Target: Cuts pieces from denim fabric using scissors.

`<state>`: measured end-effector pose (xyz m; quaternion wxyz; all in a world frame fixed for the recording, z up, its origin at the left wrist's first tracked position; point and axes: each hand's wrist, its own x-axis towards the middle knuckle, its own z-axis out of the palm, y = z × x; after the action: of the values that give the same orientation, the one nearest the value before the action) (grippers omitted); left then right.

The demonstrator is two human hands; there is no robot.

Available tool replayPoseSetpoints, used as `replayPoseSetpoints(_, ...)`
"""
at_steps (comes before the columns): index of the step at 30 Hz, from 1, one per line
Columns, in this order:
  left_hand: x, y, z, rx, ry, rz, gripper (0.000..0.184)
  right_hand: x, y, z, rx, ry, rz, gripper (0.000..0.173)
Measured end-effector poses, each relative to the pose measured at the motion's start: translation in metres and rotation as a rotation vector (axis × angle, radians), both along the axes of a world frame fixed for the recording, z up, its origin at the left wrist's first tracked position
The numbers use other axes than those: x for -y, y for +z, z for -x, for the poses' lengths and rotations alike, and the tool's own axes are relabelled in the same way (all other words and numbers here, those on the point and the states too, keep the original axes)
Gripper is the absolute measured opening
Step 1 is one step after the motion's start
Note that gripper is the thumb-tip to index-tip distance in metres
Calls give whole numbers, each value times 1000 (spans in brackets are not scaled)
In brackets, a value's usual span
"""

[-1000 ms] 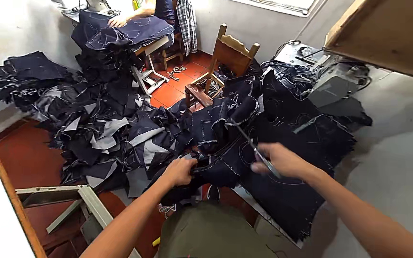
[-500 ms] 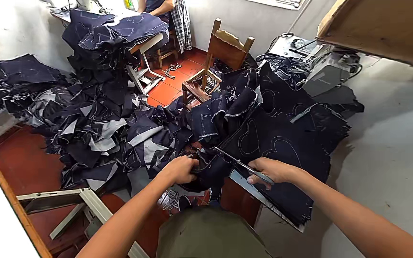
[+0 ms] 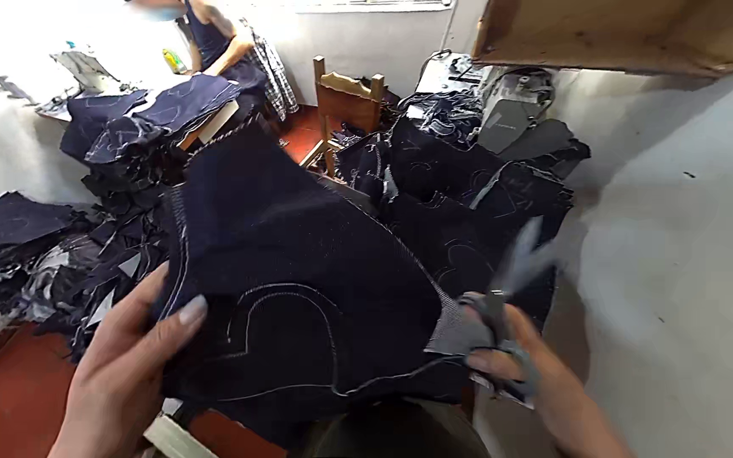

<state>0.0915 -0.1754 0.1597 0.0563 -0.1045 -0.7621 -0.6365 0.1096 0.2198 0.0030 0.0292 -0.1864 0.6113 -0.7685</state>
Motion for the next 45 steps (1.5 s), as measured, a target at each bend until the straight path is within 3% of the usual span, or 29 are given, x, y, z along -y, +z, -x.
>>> replayPoseSetpoints(3, -44, -14, 12, -124, -105, 250, 26, -79, 60, -2, 63, -332, -304, 35)
replayPoseSetpoints(6, -109, -70, 57, -217, 17, 532, 37, -136, 86, 33, 282, -496, -716, 31)
replayPoseSetpoints(8, -153, -116, 92, -64, 108, 705, 44, -160, 60, 80, 387, -491, -983, 31)
replayPoseSetpoints(10, -186, -165, 121, 206, 151, 851, 55, -161, 6, 119, 465, -617, -1193, 49)
replayPoseSetpoints(12, -204, -213, 135, 311, 210, 869, 64, -145, -38, 127, 434, -713, -1230, 65)
replayPoseSetpoints(14, -213, -234, 140, 275, 327, 850, 63, -106, -56, 122, 400, -648, -1131, 67)
replayPoseSetpoints(16, -220, -224, 144, 410, 337, 855, 67, -63, -80, 111, 426, -556, -1030, 75)
replayPoseSetpoints(19, -228, -178, 163, 710, 161, 946, 70, -34, -140, 105, 328, -643, -1138, 91)
replayPoseSetpoints(20, -222, -155, 173, 811, 66, 915, 69, -33, -154, 104, 253, -675, -1180, 90)
replayPoseSetpoints(22, -190, -116, 185, 907, -85, 645, 58, -36, -161, 98, 215, -657, -1142, 90)
replayPoseSetpoints(23, -166, -96, 186, 920, -158, 453, 54, -39, -161, 97, 214, -639, -1090, 89)
replayPoseSetpoints(25, -114, -61, 179, 746, -183, 131, 44, -46, -157, 98, 215, -617, -989, 84)
replayPoseSetpoints(27, -66, -61, 167, 468, 52, -8, 44, -50, -153, 101, 237, -608, -948, 82)
replayPoseSetpoints(28, -41, -82, 159, 377, 225, 94, 44, -50, -150, 102, 269, -609, -948, 83)
replayPoseSetpoints(29, -16, -116, 146, 399, 318, 346, 39, -50, -146, 103, 314, -611, -957, 83)
replayPoseSetpoints(31, 16, -206, 105, 760, 138, 902, 39, -47, -140, 106, 379, -621, -989, 84)
replayPoseSetpoints(33, 7, -298, 59, 937, -158, 984, 42, -45, -137, 109, 409, -611, -1025, 83)
replayPoseSetpoints(34, -6, -333, 39, 881, -171, 897, 41, -46, -136, 109, 412, -599, -1040, 81)
replayPoseSetpoints(35, -22, -359, 22, 764, -66, 792, 39, -48, -135, 109, 408, -590, -1048, 80)
replayPoseSetpoints(37, -57, -387, 8, 558, 195, 644, 41, -50, -136, 110, 391, -574, -1059, 79)
replayPoseSetpoints(39, -71, -402, 0, 485, 314, 536, 58, -52, -136, 109, 380, -560, -1089, 79)
replayPoseSetpoints(42, -52, -409, 0, 481, 236, 529, 79, -52, -135, 110, 379, -564, -1116, 76)
replayPoseSetpoints(45, -33, -391, 18, 479, 0, 691, 67, -53, -136, 110, 387, -567, -1126, 72)
